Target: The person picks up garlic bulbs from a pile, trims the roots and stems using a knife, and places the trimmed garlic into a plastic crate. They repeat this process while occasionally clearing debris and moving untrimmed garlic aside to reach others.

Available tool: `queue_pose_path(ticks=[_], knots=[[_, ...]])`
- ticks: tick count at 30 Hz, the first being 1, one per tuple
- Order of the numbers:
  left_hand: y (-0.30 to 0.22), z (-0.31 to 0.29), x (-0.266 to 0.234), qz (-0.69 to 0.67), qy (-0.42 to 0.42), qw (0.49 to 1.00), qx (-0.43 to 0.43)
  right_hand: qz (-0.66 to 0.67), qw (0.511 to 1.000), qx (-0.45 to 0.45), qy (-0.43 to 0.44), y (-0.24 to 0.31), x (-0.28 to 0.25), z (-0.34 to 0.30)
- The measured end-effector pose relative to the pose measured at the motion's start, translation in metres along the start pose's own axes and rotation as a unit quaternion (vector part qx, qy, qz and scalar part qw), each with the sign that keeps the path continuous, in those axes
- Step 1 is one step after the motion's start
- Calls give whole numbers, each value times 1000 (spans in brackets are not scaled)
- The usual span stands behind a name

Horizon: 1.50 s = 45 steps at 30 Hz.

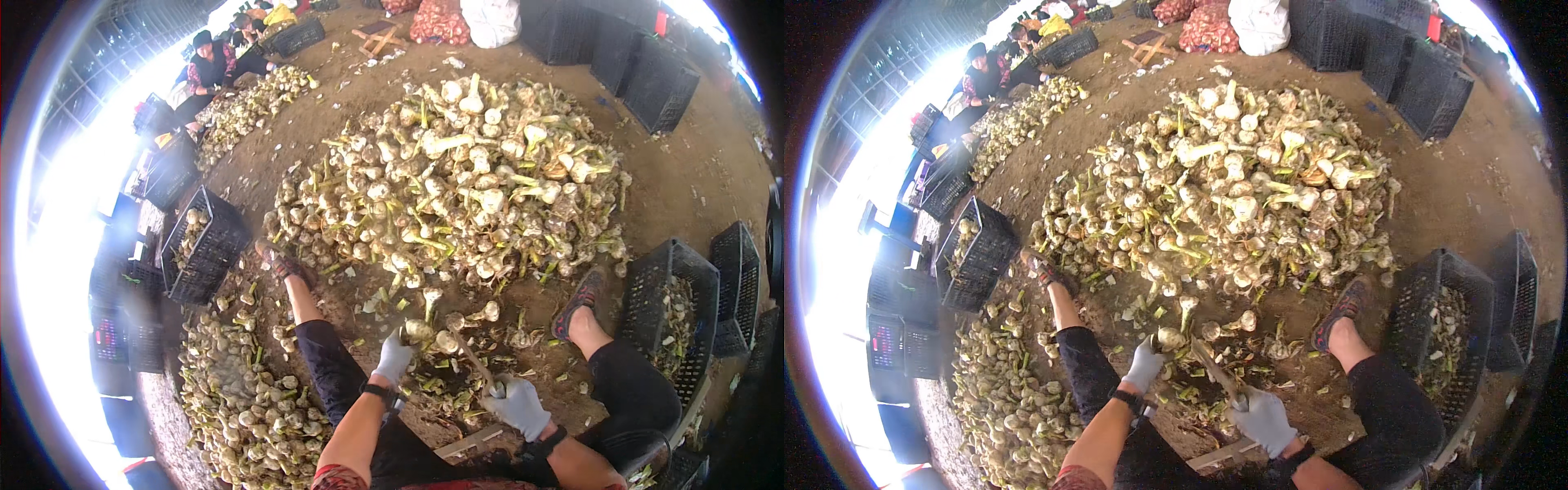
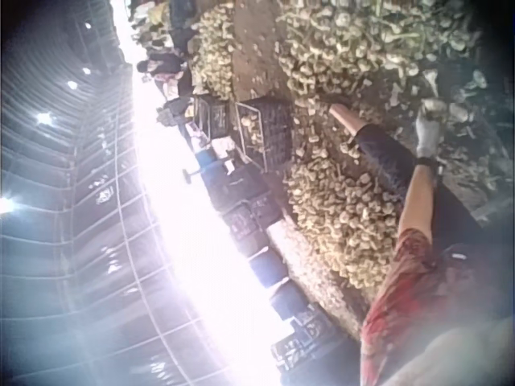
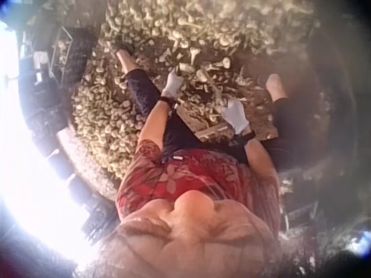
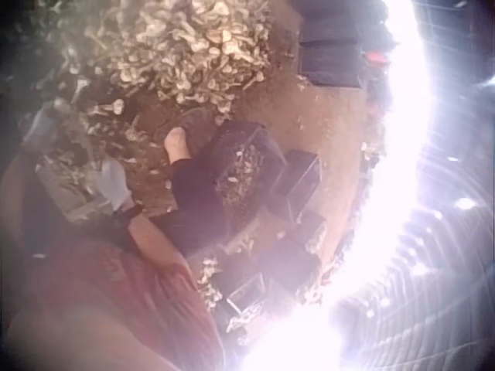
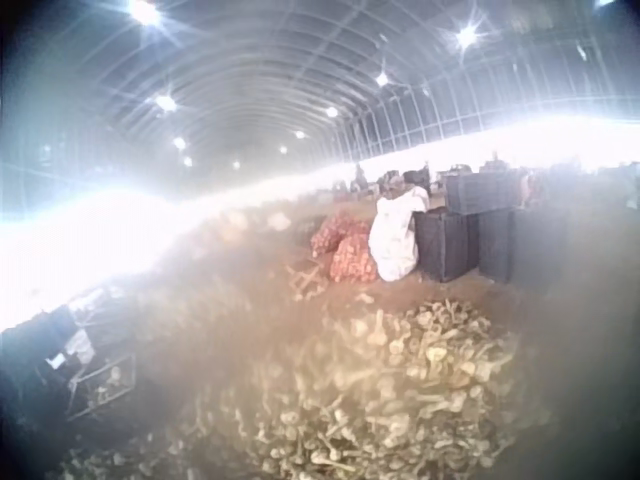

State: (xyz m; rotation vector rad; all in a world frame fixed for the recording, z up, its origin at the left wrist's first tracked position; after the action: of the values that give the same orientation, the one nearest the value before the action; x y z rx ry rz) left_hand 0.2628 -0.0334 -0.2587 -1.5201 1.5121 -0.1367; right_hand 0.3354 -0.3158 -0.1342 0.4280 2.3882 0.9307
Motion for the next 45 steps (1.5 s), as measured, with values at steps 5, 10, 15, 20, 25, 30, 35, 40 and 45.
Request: queue_pose_path(ticks=[5, 10, 15, 20, 25, 30, 35, 40, 45], knots=[[-61, -86, 6, -318, 115, 935, 105, -67, 972, -175, -140, 14, -3, -13], [-26, -132, 16, -169, 164, 925, 299, -231, 908, -306, -169, 52, 20, -57], [-57, -181, 8, -416, 323, 837, 149, -271, 888, -337, -157, 58, 33, -82], [-23, -177, 21, -740, 459, 491, 40, -294, 886, -330, -142, 58, 52, -91], [23, -170, 33, -705, 388, 593, 24, -311, 892, -321, -73, 61, 54, -88], [-34, -234, 2, -581, 225, 775, 103, -346, 899, -265, -28, 60, 42, -78], [-113, -289, -64, -147, 28, 885, 441, -417, 908, 16, -32, -40, -28, -18], [-93, -256, -74, -169, 41, 912, 370, -222, 934, -249, -126, 77, -1, -74], [-85, -252, -41, -683, 345, 639, -78, -242, 846, -469, -70, 111, 26, -134]])
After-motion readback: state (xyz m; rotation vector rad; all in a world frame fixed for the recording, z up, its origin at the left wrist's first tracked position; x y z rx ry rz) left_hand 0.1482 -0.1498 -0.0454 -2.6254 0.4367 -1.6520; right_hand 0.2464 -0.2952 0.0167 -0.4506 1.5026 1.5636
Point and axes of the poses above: each hand's wrist, its own z-axis towards the middle knuckle, its own x-axis out of the palm, y = z × x, the point moved 4 cm from there along z, towards the middle knuckle, and after that the axes turned 1 degree about x, right-handed, at the moved point
